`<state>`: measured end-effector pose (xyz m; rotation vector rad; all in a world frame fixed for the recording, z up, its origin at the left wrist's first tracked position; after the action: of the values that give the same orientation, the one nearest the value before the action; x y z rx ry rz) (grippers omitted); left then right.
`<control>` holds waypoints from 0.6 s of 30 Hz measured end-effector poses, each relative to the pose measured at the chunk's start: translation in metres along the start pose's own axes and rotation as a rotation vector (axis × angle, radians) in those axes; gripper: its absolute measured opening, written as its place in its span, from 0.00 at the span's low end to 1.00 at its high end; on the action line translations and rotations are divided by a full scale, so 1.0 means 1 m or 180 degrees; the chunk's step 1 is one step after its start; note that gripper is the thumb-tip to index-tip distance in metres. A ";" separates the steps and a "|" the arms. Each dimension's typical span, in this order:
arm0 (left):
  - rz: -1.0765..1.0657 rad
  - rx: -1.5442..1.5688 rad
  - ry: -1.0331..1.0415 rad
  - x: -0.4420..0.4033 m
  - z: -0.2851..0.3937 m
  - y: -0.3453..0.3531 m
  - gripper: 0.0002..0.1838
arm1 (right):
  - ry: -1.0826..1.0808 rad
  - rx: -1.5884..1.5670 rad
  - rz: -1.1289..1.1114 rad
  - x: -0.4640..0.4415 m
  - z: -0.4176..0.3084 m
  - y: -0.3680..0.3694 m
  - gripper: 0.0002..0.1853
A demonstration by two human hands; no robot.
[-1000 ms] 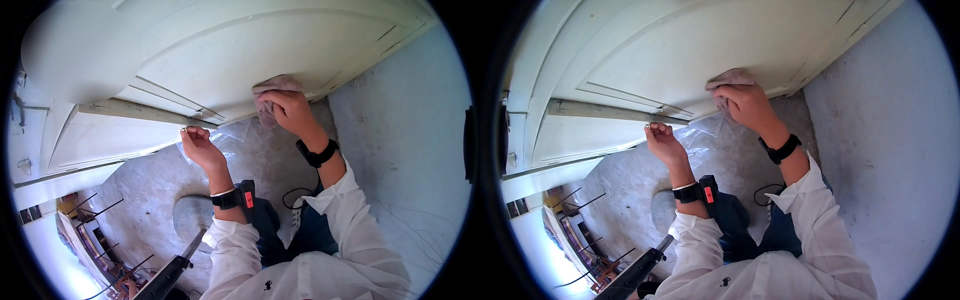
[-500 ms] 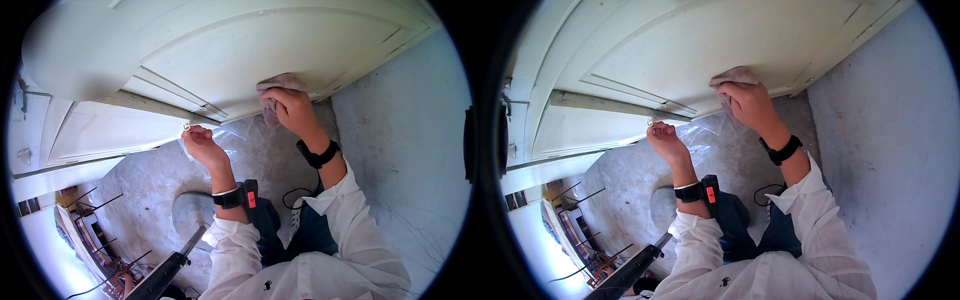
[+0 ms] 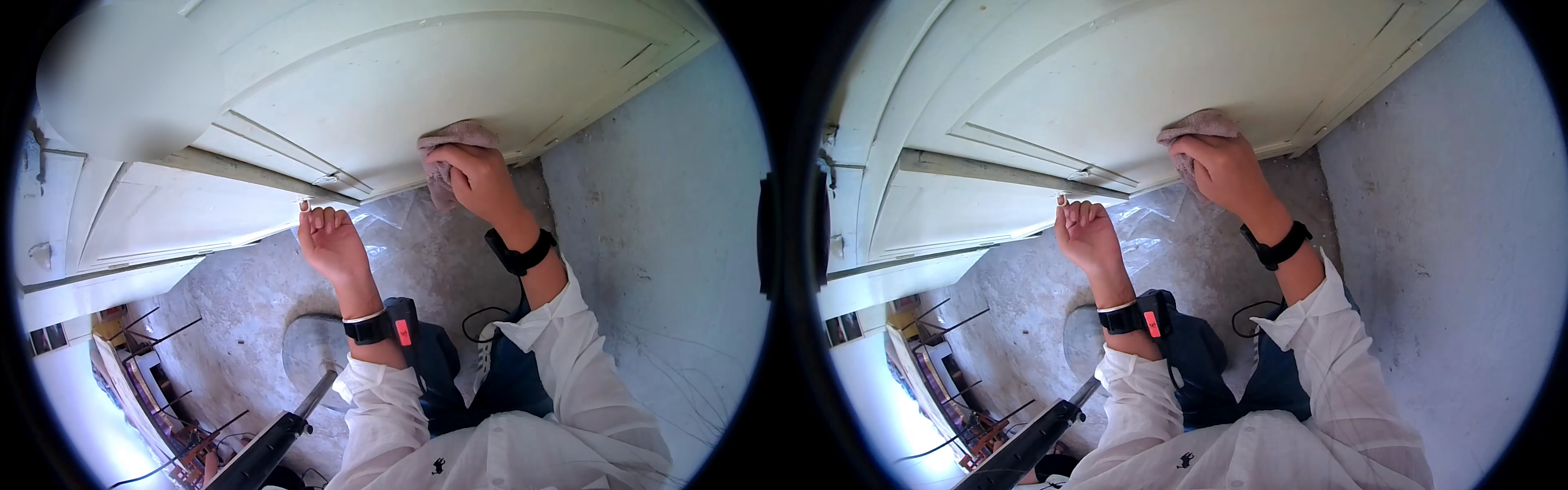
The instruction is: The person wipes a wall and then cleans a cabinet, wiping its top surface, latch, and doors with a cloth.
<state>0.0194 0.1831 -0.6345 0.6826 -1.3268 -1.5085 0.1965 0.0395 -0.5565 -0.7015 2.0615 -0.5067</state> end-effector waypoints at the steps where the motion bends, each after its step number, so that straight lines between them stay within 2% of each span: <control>1: -0.0050 0.0112 -0.0104 0.000 -0.002 0.000 0.05 | -0.0012 -0.0002 0.0014 0.000 0.000 -0.001 0.12; 8: -0.0165 0.0614 -0.0575 0.000 -0.010 0.004 0.03 | 0.0075 -0.0048 0.0011 0.000 0.000 0.002 0.12; 11: -0.0189 0.0648 -0.0559 0.001 -0.013 0.004 0.04 | -0.0324 0.0002 0.0114 -0.001 -0.022 0.004 0.10; 13: -0.0138 0.0885 -0.0722 0.003 -0.020 0.007 0.04 | -0.0689 0.0199 -0.0079 0.006 -0.037 0.026 0.09; 15: 0.0189 0.0793 -0.0778 0.004 -0.022 -0.006 0.04 | -0.0774 0.0167 0.0075 0.001 -0.043 0.034 0.08; 17: 0.0129 0.0656 -0.0794 0.004 -0.020 -0.021 0.03 | -0.1201 0.0599 -0.0120 -0.004 -0.048 0.043 0.09; 18: 0.0350 0.0210 -0.0680 0.007 -0.019 -0.029 0.02 | -0.1204 0.0577 -0.0138 -0.004 -0.044 0.049 0.09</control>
<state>0.0252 0.1674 -0.6654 0.4910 -1.5553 -1.4851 0.1474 0.0829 -0.5593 -0.6771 1.6294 -0.5331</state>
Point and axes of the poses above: each hand's wrist, its own x-axis away from the middle knuckle, its own y-axis out of the palm, z = x × y, the point moved 7 cm from there along -x, towards the middle knuckle, and after that the axes turned 10 degrees about x, right-handed, at the moved point
